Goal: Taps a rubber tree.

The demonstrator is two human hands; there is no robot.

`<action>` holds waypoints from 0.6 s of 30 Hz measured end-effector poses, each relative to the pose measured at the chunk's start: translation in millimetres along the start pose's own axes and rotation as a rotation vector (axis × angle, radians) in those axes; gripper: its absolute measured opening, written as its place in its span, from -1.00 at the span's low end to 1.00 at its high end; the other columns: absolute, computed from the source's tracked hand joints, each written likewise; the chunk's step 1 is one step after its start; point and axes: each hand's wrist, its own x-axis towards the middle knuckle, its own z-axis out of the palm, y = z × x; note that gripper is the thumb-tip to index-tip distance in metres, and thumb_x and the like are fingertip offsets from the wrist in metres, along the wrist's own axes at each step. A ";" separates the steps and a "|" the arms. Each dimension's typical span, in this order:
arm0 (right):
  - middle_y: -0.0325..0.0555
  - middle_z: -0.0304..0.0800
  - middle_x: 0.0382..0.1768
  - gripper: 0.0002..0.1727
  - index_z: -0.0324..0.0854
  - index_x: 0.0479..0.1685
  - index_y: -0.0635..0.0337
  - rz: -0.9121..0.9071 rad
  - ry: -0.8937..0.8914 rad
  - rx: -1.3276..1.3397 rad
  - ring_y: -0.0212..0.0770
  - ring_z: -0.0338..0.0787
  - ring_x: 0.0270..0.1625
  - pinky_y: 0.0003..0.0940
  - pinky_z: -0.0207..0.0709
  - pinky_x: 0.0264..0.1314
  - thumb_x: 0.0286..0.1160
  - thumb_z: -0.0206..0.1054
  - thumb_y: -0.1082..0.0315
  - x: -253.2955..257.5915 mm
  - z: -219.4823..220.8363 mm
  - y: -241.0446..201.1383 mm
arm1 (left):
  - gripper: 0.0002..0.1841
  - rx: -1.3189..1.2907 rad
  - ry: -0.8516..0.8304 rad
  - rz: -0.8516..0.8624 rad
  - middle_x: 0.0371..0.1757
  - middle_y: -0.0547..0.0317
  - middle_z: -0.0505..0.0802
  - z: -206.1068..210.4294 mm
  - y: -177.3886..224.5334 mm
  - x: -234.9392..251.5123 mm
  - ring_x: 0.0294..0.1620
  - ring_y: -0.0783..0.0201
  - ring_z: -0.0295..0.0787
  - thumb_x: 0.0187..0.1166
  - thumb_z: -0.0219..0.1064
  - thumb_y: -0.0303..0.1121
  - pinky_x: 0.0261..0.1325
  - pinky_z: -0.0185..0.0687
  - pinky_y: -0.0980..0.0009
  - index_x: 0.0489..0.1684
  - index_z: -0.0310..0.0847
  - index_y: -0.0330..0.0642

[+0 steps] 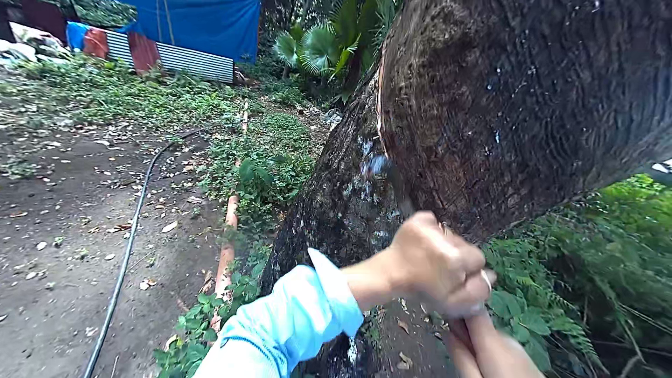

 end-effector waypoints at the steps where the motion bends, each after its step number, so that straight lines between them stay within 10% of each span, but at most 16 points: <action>1: 0.21 0.72 -0.44 -0.66 0.50 0.13 0.57 -0.016 -0.012 0.000 0.11 0.74 -0.46 0.04 0.63 -0.35 0.58 0.16 0.41 -11.3 -0.9 4.5 | -0.48 0.020 0.048 0.026 -0.81 0.15 0.63 5.2 9.4 -5.6 -0.71 0.18 0.57 0.61 -0.03 -0.13 -0.37 0.40 0.18 -0.84 0.52 -0.13; 18: 0.37 0.75 -0.43 -0.75 0.61 -0.09 0.59 -0.089 0.004 -0.190 0.27 0.78 -0.42 0.15 0.62 -0.34 0.62 0.20 0.45 32.3 -55.6 49.7 | -0.58 0.038 0.233 0.060 -0.78 0.14 0.67 47.6 -27.1 45.3 -0.71 0.19 0.59 0.51 0.09 -0.24 -0.47 0.33 0.22 -0.83 0.57 -0.17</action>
